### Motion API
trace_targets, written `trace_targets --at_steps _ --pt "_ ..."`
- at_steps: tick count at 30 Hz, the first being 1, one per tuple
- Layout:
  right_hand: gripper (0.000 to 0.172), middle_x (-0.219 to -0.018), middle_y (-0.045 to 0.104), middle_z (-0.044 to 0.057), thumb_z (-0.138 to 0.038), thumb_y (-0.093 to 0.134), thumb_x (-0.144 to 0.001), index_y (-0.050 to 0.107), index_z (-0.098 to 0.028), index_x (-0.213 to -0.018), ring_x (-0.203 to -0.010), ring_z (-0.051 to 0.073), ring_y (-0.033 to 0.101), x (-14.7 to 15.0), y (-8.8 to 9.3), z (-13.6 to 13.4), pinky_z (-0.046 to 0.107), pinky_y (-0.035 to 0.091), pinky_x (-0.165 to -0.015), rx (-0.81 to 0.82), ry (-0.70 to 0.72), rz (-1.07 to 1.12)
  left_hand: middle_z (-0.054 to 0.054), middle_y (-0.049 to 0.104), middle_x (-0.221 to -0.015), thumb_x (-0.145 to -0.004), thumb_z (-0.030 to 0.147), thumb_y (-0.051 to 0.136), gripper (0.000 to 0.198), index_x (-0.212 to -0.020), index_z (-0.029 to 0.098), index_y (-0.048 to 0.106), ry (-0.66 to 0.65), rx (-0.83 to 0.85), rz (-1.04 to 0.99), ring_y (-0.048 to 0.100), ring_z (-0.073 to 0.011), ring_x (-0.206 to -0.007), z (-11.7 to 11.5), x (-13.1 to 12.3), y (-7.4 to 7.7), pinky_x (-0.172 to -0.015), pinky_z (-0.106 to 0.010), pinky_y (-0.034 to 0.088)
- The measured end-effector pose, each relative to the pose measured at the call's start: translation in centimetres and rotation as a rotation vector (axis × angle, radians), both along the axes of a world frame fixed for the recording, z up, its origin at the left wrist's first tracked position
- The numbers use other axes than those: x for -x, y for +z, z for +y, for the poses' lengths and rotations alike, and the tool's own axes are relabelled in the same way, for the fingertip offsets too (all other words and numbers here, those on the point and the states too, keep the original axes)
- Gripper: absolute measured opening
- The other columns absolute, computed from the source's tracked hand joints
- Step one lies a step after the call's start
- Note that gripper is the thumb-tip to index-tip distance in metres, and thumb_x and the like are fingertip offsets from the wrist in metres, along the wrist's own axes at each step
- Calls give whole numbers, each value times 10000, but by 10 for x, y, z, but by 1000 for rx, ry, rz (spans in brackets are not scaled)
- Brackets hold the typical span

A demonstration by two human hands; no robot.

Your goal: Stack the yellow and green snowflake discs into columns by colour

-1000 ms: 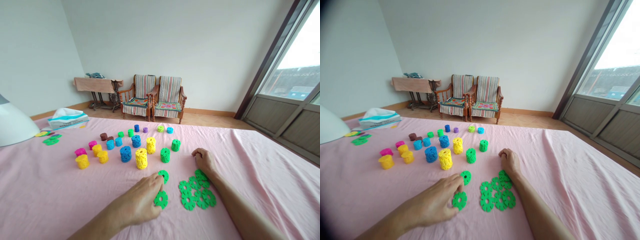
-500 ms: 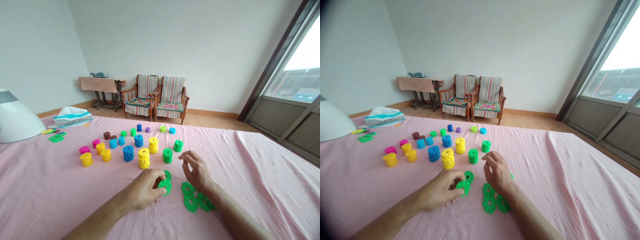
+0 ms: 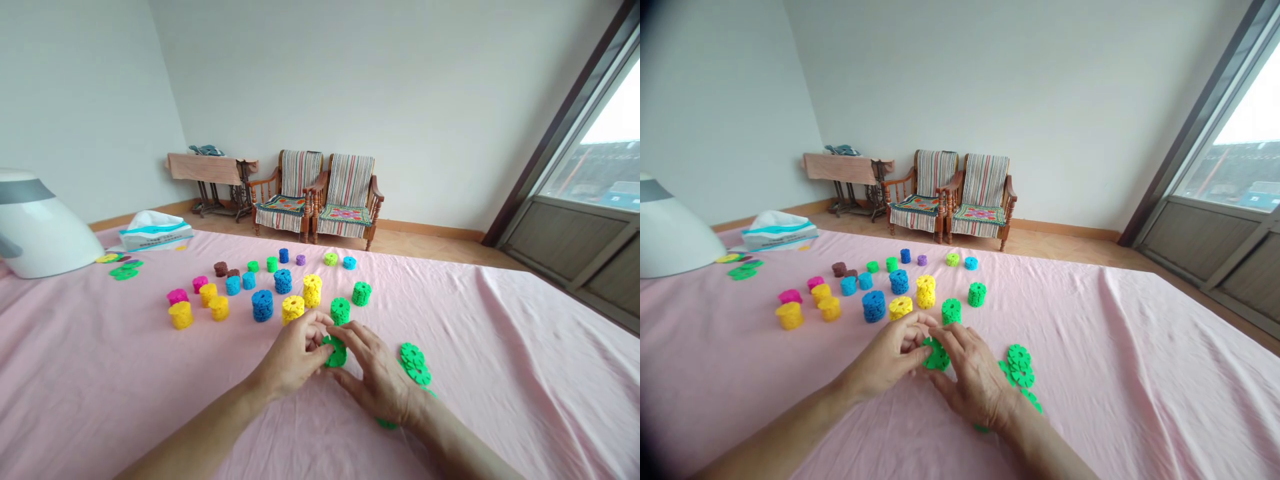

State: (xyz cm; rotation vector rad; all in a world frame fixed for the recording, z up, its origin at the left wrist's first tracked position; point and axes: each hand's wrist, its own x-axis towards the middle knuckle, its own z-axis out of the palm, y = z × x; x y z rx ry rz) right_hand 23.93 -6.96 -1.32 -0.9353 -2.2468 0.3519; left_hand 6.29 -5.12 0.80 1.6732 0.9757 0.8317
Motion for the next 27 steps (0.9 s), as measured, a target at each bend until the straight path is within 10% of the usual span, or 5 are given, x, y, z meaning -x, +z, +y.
trace_targets --at_steps 8,27 --pt "90 -733 575 1 -162 515 -840 597 -199 -849 -647 125 526 3 -13 12 246 434 -605 96 -226 277 -6 600 -778 -836 164 479 170 -999 175 527 184 -266 145 597 -136 -695 -3 -2 -10 -616 -237 474" --pt "182 -865 565 46 -79 493 -805 616 -205 -853 -828 179 559 -5 -26 19 306 473 -754 9 -304 -68 -33 562 -961 -693 209 681 275 -942 205 564 105 -363 477 542 -225 -969 -7 -5 -21 -836 -335 436"
